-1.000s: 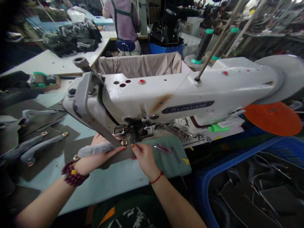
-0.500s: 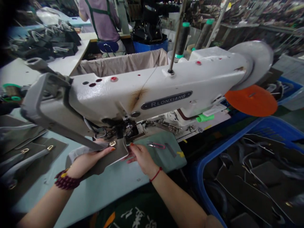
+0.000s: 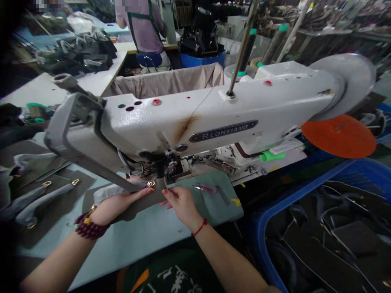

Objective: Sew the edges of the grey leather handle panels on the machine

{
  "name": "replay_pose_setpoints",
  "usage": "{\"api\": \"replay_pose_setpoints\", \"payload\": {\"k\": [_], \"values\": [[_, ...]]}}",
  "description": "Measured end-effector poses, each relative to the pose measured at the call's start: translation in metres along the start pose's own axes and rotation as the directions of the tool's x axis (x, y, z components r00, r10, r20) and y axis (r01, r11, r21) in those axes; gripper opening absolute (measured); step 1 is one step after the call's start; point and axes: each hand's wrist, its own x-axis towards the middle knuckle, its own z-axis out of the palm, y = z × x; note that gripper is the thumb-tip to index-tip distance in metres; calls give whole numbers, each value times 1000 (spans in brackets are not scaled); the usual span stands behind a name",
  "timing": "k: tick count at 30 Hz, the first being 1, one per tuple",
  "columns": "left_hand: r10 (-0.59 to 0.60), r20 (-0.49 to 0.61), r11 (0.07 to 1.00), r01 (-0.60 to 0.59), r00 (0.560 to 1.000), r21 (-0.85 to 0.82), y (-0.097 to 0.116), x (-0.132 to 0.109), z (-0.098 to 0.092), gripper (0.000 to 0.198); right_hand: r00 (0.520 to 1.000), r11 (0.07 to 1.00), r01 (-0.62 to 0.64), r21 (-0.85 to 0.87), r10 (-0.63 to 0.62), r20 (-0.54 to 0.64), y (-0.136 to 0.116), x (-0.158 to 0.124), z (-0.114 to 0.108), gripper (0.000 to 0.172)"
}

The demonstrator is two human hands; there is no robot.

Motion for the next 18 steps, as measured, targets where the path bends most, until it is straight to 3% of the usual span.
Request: {"api": "replay_pose_setpoints", "payload": {"k": [7,18], "values": [[-64,23,998,63,998,22,-7,-1,10,42,995,999,19,-29,-22,-97,14,3,5,43],[-80,40,995,82,996,-62,-4,8,-1,35,991,1000,-20,14,21,-132,15,7,11,47]]}}
